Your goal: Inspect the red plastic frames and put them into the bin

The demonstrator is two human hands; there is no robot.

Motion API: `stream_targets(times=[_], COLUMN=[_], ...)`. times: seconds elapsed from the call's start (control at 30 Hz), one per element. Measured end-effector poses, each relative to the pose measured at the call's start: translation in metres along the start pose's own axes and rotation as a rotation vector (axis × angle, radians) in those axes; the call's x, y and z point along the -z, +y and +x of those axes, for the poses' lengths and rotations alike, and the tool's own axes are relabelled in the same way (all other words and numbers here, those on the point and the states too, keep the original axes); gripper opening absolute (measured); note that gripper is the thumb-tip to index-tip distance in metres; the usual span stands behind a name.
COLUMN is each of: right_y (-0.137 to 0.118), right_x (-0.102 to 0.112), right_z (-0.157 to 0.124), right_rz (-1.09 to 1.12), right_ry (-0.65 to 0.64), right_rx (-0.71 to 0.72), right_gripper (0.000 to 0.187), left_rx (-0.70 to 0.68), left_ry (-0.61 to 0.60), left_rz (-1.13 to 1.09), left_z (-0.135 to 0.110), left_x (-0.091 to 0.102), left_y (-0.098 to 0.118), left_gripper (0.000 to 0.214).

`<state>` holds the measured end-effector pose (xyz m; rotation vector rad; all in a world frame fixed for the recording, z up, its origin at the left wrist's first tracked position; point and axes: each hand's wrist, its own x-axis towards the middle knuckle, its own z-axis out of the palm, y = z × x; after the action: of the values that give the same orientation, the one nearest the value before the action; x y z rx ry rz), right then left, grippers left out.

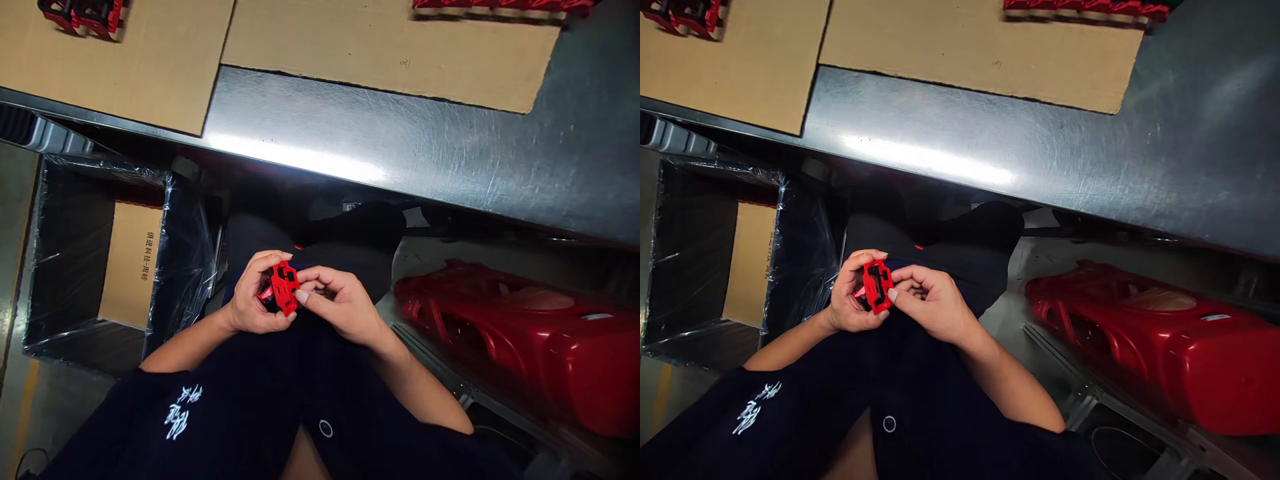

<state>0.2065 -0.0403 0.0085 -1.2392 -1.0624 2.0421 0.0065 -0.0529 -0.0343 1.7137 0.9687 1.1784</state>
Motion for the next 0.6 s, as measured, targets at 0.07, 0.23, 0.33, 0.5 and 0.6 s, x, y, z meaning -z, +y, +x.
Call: stream_targets(times=[0.07, 0.23, 0.33, 0.5, 0.6], right_y=[0.003, 0.008, 0.009, 0.01, 0.013], right_x=[0.001, 0.003, 0.002, 0.002, 0.003], right_z=[0.001, 0.003, 0.005, 0.008, 0.011], right_rz=[0.062, 0.216, 0.273, 0.281, 0.256], right_ry=[-0.012, -0.07, -0.101, -0.108, -0.098], right_rx=[-0.021, -0.075, -0.083, -0.075, -0.064], right_gripper=[0.027, 0.033, 0.033, 0.035, 0.038], left_rx=[0.034, 0.083, 0.128, 0.16, 0.115], left_ry=[0.005, 0.015, 0.009, 0.005, 0.035], left_rz=[-0.035, -0.109, -0.17, -0.234, -0.187], left_z=[0.0, 0.001, 0.001, 0.001, 0.001], left_x=[-0.002, -0.005, -0.005, -0.006, -0.009], left_y=[0.0, 0.003, 0.005, 0.004, 0.001], left_gripper=[0.083, 0.079, 0.078, 0.081, 0.082])
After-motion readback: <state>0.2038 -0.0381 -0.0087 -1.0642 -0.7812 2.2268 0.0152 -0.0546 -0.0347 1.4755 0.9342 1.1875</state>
